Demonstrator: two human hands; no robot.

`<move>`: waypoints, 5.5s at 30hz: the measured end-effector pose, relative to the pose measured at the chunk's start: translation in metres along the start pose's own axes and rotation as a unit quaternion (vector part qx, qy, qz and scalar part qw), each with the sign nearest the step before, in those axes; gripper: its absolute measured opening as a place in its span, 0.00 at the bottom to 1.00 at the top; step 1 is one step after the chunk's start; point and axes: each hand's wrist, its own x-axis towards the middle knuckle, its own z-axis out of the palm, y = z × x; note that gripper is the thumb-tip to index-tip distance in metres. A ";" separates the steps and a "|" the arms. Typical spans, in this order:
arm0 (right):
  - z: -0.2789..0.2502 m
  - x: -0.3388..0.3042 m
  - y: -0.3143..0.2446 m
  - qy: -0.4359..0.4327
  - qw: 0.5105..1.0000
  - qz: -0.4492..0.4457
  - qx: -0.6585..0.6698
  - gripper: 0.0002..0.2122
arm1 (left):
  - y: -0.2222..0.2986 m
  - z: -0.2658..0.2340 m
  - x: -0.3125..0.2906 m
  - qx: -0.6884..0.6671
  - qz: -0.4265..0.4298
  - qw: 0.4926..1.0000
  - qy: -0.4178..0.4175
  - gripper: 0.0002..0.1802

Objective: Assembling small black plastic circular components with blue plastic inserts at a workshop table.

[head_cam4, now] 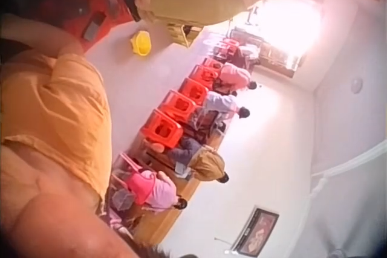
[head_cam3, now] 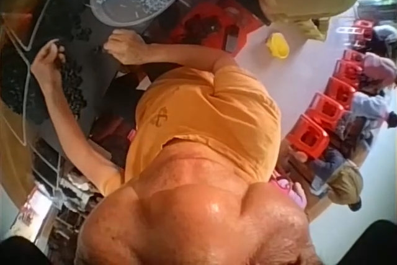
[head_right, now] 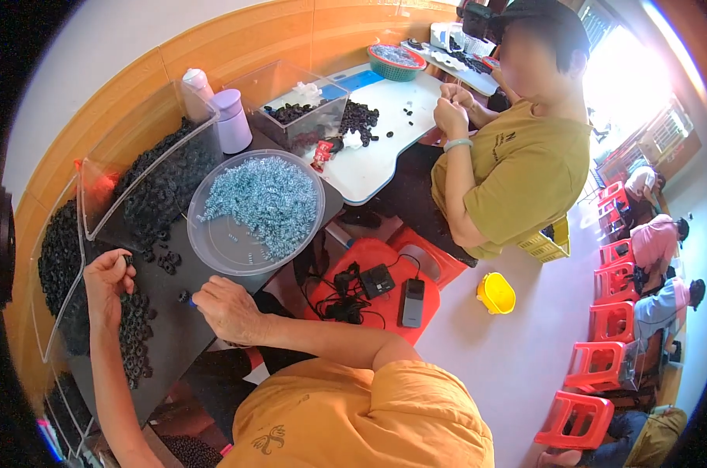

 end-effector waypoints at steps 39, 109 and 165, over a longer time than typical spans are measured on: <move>-0.120 0.032 -0.013 0.194 0.879 0.349 0.262 0.06 | 0.022 0.181 -0.040 -0.275 -0.117 0.940 -0.165 0.05; -0.055 -0.035 -0.040 -0.164 0.748 0.498 0.407 0.10 | 0.072 0.028 0.018 -0.088 0.121 0.988 0.034 0.15; -0.032 -0.026 -0.041 -0.221 0.764 0.467 0.386 0.09 | -0.065 0.027 -0.026 0.488 0.288 0.822 0.064 0.10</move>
